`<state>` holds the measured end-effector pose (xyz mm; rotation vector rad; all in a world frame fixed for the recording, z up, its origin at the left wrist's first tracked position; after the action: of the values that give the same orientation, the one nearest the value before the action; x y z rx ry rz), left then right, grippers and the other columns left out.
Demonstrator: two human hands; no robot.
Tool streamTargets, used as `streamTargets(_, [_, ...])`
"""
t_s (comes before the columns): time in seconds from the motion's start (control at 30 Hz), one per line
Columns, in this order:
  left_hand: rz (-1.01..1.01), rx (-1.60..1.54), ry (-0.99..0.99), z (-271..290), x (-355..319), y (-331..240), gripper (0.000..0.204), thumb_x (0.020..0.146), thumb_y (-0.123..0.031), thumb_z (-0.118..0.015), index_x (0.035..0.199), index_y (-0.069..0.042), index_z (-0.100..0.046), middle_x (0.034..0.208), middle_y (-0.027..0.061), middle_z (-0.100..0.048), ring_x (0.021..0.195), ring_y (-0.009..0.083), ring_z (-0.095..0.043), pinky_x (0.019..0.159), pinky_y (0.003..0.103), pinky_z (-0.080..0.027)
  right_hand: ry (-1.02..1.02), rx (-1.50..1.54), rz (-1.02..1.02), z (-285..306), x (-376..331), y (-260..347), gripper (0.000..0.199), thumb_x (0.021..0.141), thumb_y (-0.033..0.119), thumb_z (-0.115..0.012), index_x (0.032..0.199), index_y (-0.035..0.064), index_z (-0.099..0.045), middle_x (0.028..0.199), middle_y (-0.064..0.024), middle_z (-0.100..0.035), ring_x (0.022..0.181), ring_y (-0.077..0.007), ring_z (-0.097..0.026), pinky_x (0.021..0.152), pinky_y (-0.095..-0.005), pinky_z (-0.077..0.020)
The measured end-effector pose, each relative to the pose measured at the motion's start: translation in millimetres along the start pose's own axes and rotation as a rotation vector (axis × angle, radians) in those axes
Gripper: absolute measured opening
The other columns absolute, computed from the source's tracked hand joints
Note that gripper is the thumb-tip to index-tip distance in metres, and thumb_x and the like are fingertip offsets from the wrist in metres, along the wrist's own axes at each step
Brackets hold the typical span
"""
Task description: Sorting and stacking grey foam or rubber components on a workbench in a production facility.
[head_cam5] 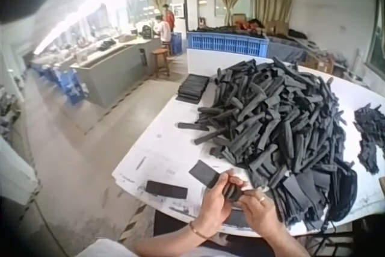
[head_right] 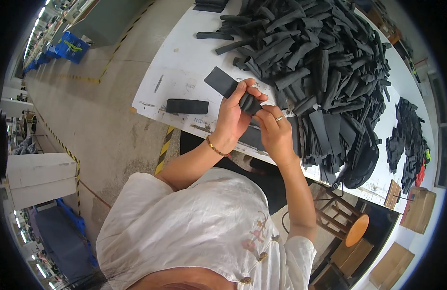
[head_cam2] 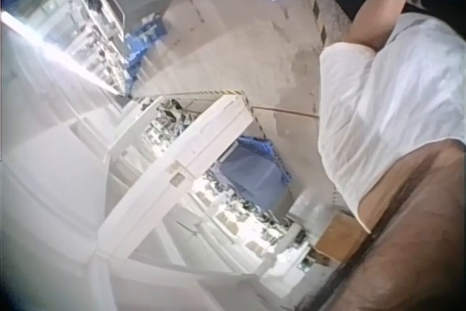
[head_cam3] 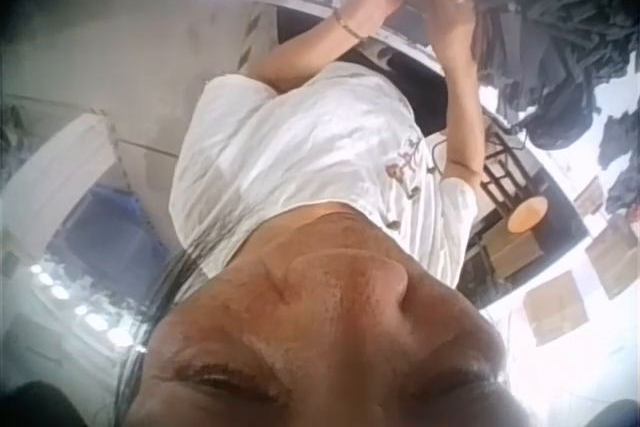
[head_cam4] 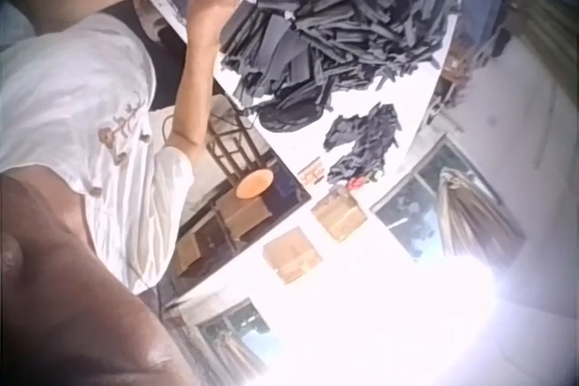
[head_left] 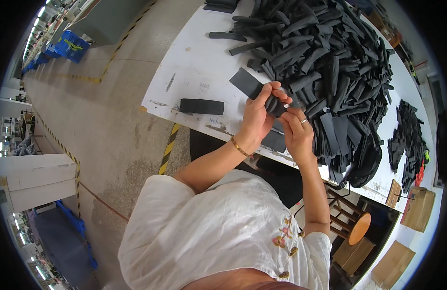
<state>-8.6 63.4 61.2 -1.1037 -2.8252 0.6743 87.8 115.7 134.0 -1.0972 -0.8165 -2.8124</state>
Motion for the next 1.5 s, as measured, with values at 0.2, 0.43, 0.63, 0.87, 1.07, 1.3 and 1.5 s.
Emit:
streamTargets(0.2, [-0.005,0.013,0.027,-0.9,3.7,0.3,0.028,0.100,-0.027,-0.053,0.107,-0.001,-0.060,0.086,0.0102,-0.067,0.086,0.0246,-0.066,0.084,0.037,-0.052,0.019,0.002,-0.037,-2.2,-1.3,-5.8,0.014,0.080,-0.006,-0.068,0.091,-0.0010,-0.061,0.095,-0.0144,-0.062,0.074,-0.0301,-0.062,0.064,-0.0331,-0.0503])
streamTargets(0.43, [-0.029,0.034,0.004,5.2,2.9,2.8,0.028,0.100,-0.027,-0.052,0.107,-0.001,-0.061,0.086,0.0101,-0.067,0.086,0.0251,-0.066,0.083,0.037,-0.052,0.007,0.028,-0.035,-8.4,-4.3,-9.3,0.013,0.081,-0.006,-0.068,0.091,-0.0011,-0.061,0.095,-0.0147,-0.063,0.074,-0.0304,-0.062,0.064,-0.0332,-0.0508])
streamTargets(0.63, [-0.021,0.024,-0.006,9.6,1.2,5.9,0.028,0.100,-0.026,-0.052,0.108,-0.001,-0.060,0.087,0.0100,-0.066,0.087,0.0254,-0.066,0.084,0.037,-0.052,0.011,0.020,-0.022,-11.2,-7.4,-10.8,0.014,0.081,-0.007,-0.067,0.091,-0.0014,-0.061,0.096,-0.0157,-0.063,0.075,-0.0308,-0.063,0.065,-0.0335,-0.0516])
streamTargets(0.87, [-0.126,0.102,0.072,2.4,11.0,-3.4,0.034,0.103,-0.028,-0.046,0.114,0.001,-0.057,0.101,0.0170,-0.069,0.093,0.0261,-0.065,0.089,0.037,-0.050,-0.079,0.482,-0.587,-24.5,-17.7,-45.4,0.014,0.087,0.007,-0.069,0.089,-0.0035,-0.060,0.092,-0.0058,-0.062,0.075,-0.0131,-0.058,0.069,-0.0240,-0.0456])
streamTargets(1.07, [-0.196,0.196,0.173,-11.5,13.8,-24.5,0.040,0.101,-0.034,-0.050,0.118,0.001,-0.057,0.113,0.0181,-0.066,0.105,0.0231,-0.061,0.094,0.037,-0.047,-0.408,0.619,-0.621,-20.8,-22.6,-46.1,0.013,0.091,0.012,-0.068,0.091,0.0002,-0.063,0.104,-0.0020,-0.057,0.080,-0.0080,-0.055,0.069,-0.0216,-0.0462])
streamTargets(1.3, [-0.162,0.137,0.153,-9.4,8.3,-24.7,0.041,0.098,-0.033,-0.055,0.120,0.002,-0.057,0.119,0.0199,-0.063,0.111,0.0319,-0.061,0.098,0.045,-0.048,-0.405,0.928,-0.815,-24.9,-23.6,-59.2,0.009,0.092,0.009,-0.066,0.094,-0.0001,-0.067,0.084,0.0013,-0.063,0.079,-0.0088,-0.057,0.069,-0.0240,-0.0450])
streamTargets(1.5, [-0.243,0.135,-0.035,31.1,14.7,-51.2,0.027,0.096,-0.019,-0.061,0.110,0.004,-0.060,0.105,0.0185,-0.067,0.096,0.0320,-0.066,0.090,0.045,-0.054,-0.325,0.412,-0.557,0.4,-18.1,-50.6,0.008,0.088,0.008,-0.070,0.087,0.0002,-0.069,0.082,-0.0031,-0.064,0.071,-0.0086,-0.055,0.064,-0.0234,-0.0451])
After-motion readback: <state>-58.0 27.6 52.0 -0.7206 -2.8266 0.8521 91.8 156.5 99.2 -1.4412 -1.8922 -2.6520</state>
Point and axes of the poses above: each hand's wrist, its own x-axis towards the middle knuckle, its own z-axis out of the back of the hand, y = z × x, the point moved 8 cm from there along x, towards the middle knuckle
